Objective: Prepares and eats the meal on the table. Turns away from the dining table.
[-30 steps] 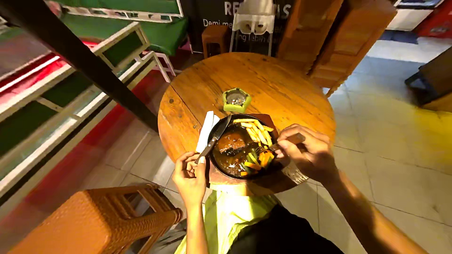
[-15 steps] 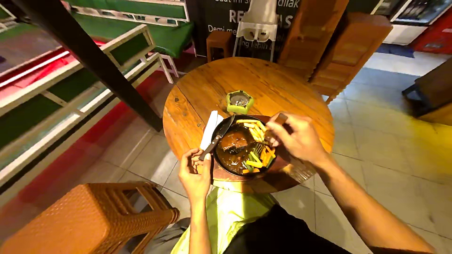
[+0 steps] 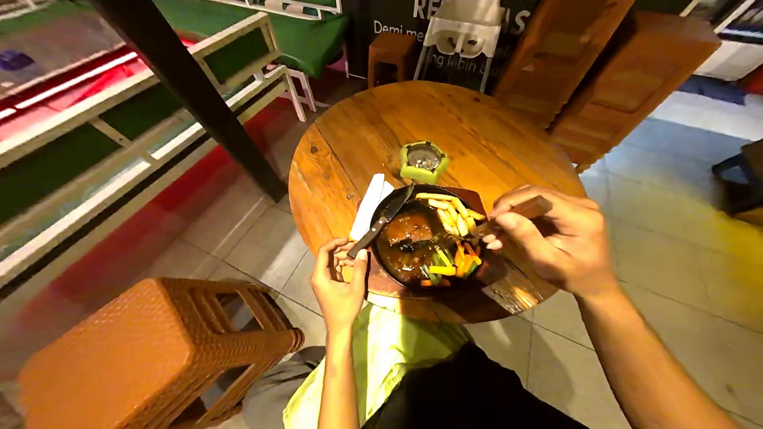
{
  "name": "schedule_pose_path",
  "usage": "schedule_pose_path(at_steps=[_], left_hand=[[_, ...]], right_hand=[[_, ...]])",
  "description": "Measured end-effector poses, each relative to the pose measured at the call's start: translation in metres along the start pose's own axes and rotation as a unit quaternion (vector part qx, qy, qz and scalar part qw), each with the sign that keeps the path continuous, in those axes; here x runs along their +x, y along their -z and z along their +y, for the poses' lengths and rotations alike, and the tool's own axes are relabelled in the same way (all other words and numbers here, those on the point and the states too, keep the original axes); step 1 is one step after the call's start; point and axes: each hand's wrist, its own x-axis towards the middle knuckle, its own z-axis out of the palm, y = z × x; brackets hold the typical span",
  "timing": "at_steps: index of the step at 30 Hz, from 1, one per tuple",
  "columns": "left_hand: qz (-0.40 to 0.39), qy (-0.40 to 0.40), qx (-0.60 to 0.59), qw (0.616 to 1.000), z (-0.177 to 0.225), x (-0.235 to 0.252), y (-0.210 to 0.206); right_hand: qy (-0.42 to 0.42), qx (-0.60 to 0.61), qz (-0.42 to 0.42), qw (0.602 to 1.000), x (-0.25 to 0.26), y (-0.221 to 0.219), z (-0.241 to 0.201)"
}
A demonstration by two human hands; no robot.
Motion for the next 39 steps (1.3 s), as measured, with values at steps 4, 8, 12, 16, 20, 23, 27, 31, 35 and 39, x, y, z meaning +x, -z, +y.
schedule_pose_path(at_steps=[4,8,12,16,20,23,27,31,35,39], left_hand=[[-0.003,-0.001,0.001,1.0,0.0,0.0,-0.001],[0.0,0.002,0.011,1.0,0.0,-0.001,0.0],[-0.001,-0.003,0.007,1.0,0.0,0.0,0.0],[-0.001,-0.007,-0.001,1.0,0.001,0.0,-0.002],[0.0,-0.005,-0.002,1.0,0.001,0.0,-0.002],[0.001,-0.002,-0.001,1.0,0.001,0.0,0.0],[-0.001,-0.008,-0.003,1.0,-0.001,0.0,-0.001],[-0.003,-0.011,-0.004,1.0,-0.001,0.0,-0.001],[-0.004,-0.011,-0.006,1.0,-0.001,0.0,0.0],[-0.004,-0.01,-0.002,1.0,-0.001,0.001,0.0]], right_hand=[[-0.074,-0.056,0.066,0.993,-0.019,-0.009,-0.011],[-0.088,-0.037,0.06,0.994,-0.03,-0.007,-0.002],[-0.018,0.019,-0.067,0.997,-0.031,0.017,0.012],[0.026,0.015,-0.157,0.987,-0.024,0.027,0.013],[0.027,-0.002,-0.198,0.98,-0.021,0.025,0.013],[0.034,-0.011,-0.197,0.98,-0.02,0.024,0.011],[0.034,-0.016,-0.19,0.981,-0.02,0.028,0.005],[0.035,-0.018,-0.189,0.981,-0.021,0.026,0.009],[0.025,-0.007,-0.164,0.986,-0.024,0.024,0.016],[0.018,0.006,-0.154,0.988,-0.026,0.023,0.02]])
